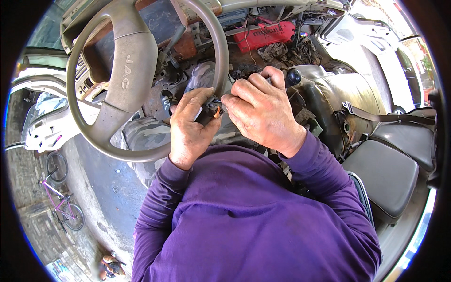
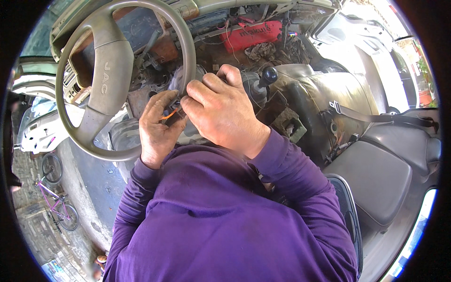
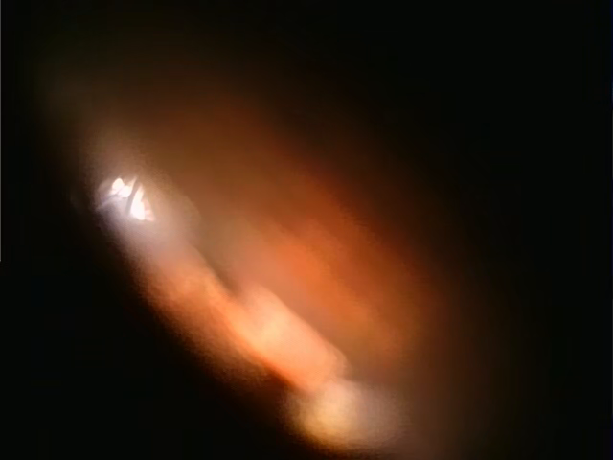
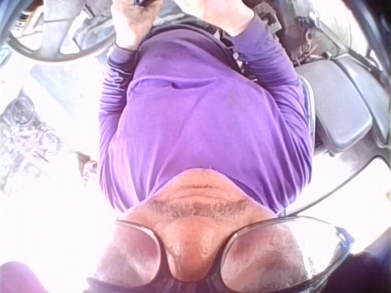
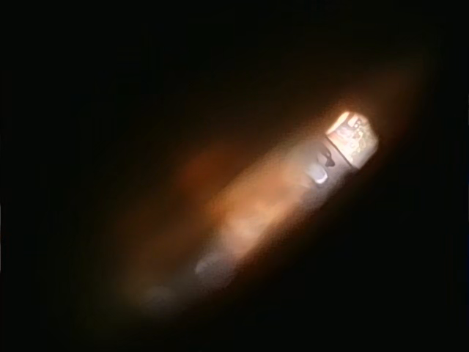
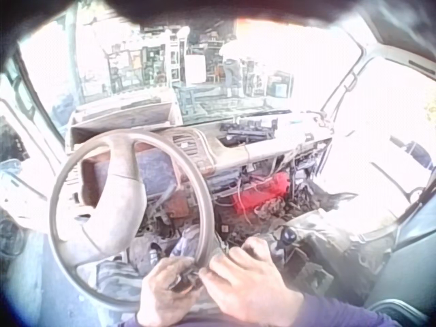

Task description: The person works on the vehicle's interior wiring near the dashboard. They strip wire insulation, twist exposed conductors, and wrap connections with electrical tape. The person handles pliers and electrical tape while seated in the driver's seat.

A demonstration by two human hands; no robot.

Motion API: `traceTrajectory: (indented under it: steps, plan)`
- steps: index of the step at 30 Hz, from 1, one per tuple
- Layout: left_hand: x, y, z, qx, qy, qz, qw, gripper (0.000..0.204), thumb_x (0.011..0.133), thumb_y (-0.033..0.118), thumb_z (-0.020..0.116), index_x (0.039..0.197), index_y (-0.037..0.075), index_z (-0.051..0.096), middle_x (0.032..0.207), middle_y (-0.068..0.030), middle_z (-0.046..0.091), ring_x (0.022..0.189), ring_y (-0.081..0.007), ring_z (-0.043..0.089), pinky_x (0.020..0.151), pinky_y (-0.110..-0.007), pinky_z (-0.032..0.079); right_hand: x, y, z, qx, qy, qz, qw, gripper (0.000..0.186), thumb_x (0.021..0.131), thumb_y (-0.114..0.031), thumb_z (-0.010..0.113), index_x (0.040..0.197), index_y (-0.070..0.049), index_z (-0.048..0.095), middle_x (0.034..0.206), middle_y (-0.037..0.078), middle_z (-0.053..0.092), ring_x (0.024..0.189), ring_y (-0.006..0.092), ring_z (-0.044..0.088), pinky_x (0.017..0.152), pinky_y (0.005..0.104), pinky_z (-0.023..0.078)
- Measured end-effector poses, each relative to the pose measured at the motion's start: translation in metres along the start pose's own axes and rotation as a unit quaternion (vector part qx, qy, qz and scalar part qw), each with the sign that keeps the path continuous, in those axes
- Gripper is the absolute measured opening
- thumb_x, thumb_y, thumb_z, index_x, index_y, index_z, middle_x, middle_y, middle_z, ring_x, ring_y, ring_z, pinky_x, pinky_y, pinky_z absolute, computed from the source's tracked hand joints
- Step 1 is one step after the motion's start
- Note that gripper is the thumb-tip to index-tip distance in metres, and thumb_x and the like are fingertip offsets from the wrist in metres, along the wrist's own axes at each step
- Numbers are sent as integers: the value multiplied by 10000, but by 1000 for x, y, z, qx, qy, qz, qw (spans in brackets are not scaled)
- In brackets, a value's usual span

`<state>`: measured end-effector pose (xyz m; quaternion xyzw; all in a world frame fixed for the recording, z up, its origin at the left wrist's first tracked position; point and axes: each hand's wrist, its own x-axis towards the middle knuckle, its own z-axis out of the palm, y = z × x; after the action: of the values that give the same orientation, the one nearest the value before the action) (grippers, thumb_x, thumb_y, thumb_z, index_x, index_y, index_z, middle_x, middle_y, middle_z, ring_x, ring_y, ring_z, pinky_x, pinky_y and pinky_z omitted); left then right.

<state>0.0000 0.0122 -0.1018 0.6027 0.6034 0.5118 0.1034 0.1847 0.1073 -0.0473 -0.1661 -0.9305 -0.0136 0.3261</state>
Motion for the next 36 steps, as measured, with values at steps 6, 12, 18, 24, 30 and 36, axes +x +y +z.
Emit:
traceTrajectory:
  steps: [6,12,18,24,30,36]
  plan:
    - [1,1,-2,21,-3,23,1000,587,752,-25,823,1324,37,702,1251,-153,731,1120,-332,734,1002,-416,574,2,0,-1,-7,8,-9,1000,118,852,-181,724,949,-131,768,974,-10,622,935,200,609,1020,451,386]
    - [-7,-5,5,-111,1,-64,992,672,777,-86,835,1393,14,585,1299,-144,724,1136,-227,719,1011,-361,568,-17,24,7,306,2,227,925,143,908,-57,820,1044,-59,777,1025,32,746,988,238,703,972,393,499]
    - [2,19,-12,-56,-8,-7,998,566,777,-72,851,1300,12,648,1239,-116,744,1123,-210,720,1015,-339,552,-43,31,19,432,22,319,843,130,950,-17,811,1069,1,764,993,23,749,907,99,678,814,278,556]
    - [3,19,-28,-315,-79,-198,925,640,795,35,925,1364,-62,646,1277,-129,739,1172,-228,709,1073,-362,533,-41,26,17,478,15,332,814,135,947,-22,817,1068,8,765,981,10,739,906,87,662,824,276,550]
    - [1,-3,-31,-590,-73,-278,754,753,808,268,974,1387,-36,601,1343,-153,672,1212,-237,660,1022,-400,544,-19,5,-8,396,-8,288,872,128,926,-44,827,1036,0,777,948,43,743,870,150,675,801,302,540]
    - [-9,-32,-22,-623,-81,-270,729,867,801,295,980,1500,51,528,1331,-151,667,1212,-291,668,1034,-387,551,-7,-6,-17,358,-34,278,891,134,906,-74,828,1027,-30,790,904,55,733,843,219,655,784,349,528]
